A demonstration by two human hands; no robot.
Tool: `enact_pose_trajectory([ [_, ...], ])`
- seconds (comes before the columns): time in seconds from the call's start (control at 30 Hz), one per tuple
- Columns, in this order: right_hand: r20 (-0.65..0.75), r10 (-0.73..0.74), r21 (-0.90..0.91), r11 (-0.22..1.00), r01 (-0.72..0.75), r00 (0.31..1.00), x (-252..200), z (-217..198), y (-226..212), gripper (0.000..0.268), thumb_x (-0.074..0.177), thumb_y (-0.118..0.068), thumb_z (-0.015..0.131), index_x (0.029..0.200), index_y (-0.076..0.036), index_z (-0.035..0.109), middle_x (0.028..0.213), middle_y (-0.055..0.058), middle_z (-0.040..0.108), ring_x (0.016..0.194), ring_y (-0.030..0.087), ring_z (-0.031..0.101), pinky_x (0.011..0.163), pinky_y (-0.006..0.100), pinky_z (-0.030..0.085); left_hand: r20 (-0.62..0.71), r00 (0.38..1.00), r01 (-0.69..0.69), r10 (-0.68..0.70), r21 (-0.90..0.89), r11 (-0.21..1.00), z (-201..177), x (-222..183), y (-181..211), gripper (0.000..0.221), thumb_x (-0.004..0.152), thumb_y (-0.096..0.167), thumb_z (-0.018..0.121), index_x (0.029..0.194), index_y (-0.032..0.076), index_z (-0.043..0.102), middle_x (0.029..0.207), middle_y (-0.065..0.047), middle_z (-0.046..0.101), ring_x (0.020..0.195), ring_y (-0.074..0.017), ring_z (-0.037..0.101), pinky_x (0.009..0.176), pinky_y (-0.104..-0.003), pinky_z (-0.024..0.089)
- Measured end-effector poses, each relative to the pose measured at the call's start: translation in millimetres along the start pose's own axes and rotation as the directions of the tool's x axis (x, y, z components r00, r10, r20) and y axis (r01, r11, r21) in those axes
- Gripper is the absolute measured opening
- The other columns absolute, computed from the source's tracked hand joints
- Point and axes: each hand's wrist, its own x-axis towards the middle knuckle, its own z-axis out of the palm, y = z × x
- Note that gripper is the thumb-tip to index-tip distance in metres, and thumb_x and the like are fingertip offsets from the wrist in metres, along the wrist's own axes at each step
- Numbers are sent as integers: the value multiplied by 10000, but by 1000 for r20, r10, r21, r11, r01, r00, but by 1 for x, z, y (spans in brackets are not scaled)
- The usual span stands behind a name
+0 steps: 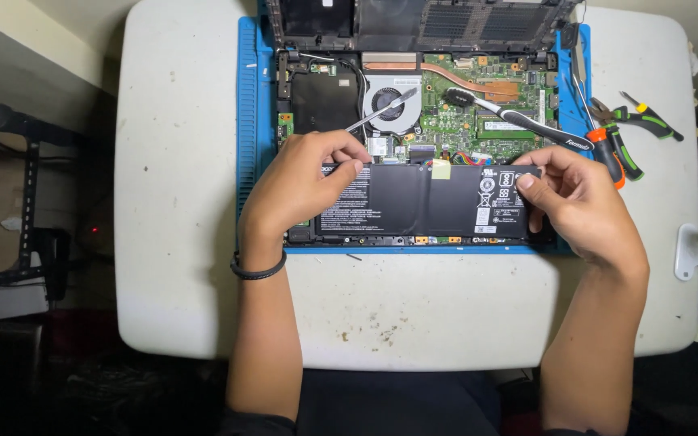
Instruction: Cleaning a laptop battery with a cotton swab and then installing it into the laptop using a screwdriver
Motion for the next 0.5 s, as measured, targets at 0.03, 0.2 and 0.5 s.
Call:
enact_pose_trajectory([
  [0.03,5,-1,-1,1000,1,1000,0,1,1,179,1029,-163,638,1134,-19,656,844,84,618,527,189,524,468,285,456,-4,1000,4,-4,0,1000,1,0,-2,191,940,155,569,976,129,755,788,37,745,791,-125,683,761,-298,488],
  [0.2,-23,25,-68,997,-26,999,1,7,-3,138,1050,-114,619,1142,-27,672,820,57,576,537,179,509,490,281,424,-9,1000,13,-13,101,995,4,1,-10,165,945,164,596,967,180,758,860,59,757,897,-184,557,803,-334,451],
  [0.5,-95,-172,-414,903,118,981,-1,9,-3,180,1010,-101,686,1176,-102,755,944,26,571,775,138,488,763,270,419,-40,995,-84,90,144,986,10,2,-22,78,918,139,676,959,179,728,891,43,681,891,-203,509,870,-335,432],
])
